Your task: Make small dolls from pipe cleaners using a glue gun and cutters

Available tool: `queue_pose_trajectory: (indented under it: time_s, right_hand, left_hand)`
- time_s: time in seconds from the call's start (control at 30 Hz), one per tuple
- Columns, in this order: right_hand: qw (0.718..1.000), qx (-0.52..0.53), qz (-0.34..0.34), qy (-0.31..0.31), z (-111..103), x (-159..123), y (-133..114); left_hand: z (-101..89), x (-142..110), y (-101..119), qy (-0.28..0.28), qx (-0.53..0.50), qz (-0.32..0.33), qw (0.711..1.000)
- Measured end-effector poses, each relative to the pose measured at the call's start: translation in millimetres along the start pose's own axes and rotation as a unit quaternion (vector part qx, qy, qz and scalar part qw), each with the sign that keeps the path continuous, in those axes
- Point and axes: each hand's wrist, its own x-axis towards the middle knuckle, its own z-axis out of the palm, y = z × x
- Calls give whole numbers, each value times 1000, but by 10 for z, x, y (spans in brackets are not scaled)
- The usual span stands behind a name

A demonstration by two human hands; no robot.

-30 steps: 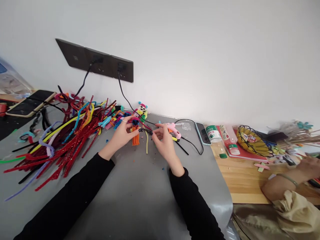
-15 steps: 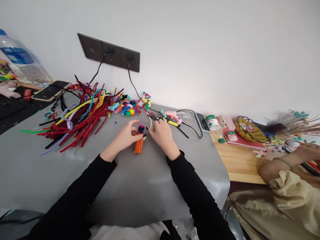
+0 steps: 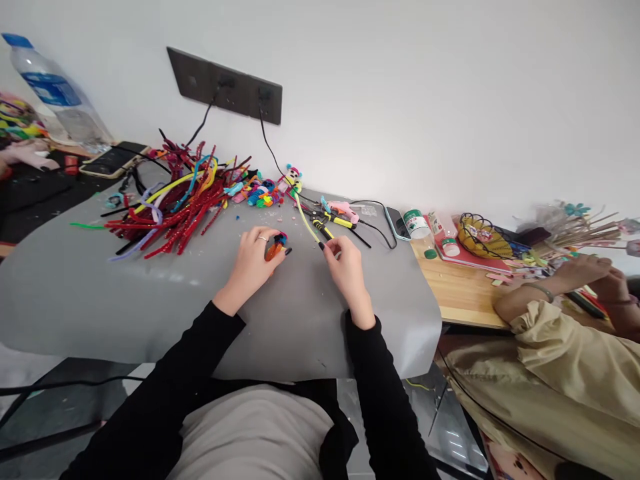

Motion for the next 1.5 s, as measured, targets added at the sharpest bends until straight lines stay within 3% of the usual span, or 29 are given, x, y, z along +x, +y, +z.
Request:
queue_pose_trajectory:
  time_s: [0.17, 0.27, 0.43, 0.57, 0.63, 0.73, 0.8, 0.93, 1.17, 1.33, 1.5]
  right_hand:
    - [995, 97, -8, -19, -119, -360, -129]
    - [982, 175, -11, -69, -147, -554, -197]
    - [960, 257, 88, -63, -153, -699, -218]
    - [889, 422, 177, 32, -1, -504, -289]
    - [857, 480, 185, 35, 141, -326, -392]
    - [841, 514, 171, -11, 388, -52, -589]
    - [842, 513, 163, 19, 528, 85, -686]
    - [867, 464, 164, 76, 651, 186, -711]
    - [879, 451, 151, 24, 644, 100, -636]
    - [895, 414, 159, 49, 728, 105, -564]
    - [887, 425, 170, 62, 775, 127, -490]
  left_hand:
    - [-117, -151, 115, 15, -107, -52, 993]
    - [-182, -254, 220, 17, -243, -99, 965]
    - [-259, -369, 314, 70, -350, -165, 920]
    - [-179, -307, 319, 138, -399, -190, 887]
    - [-89, -215, 336, 155, -417, -187, 876]
    - [36, -44, 377, 138, -441, -179, 868]
    - [79, 55, 386, 137, -446, -174, 867]
    - [81, 141, 309, 172, -410, -166, 880]
    - [86, 87, 174, 165, -265, -134, 940]
    - [48, 172, 147, 164, -88, -63, 981]
    - [50, 223, 83, 140, -135, -77, 978]
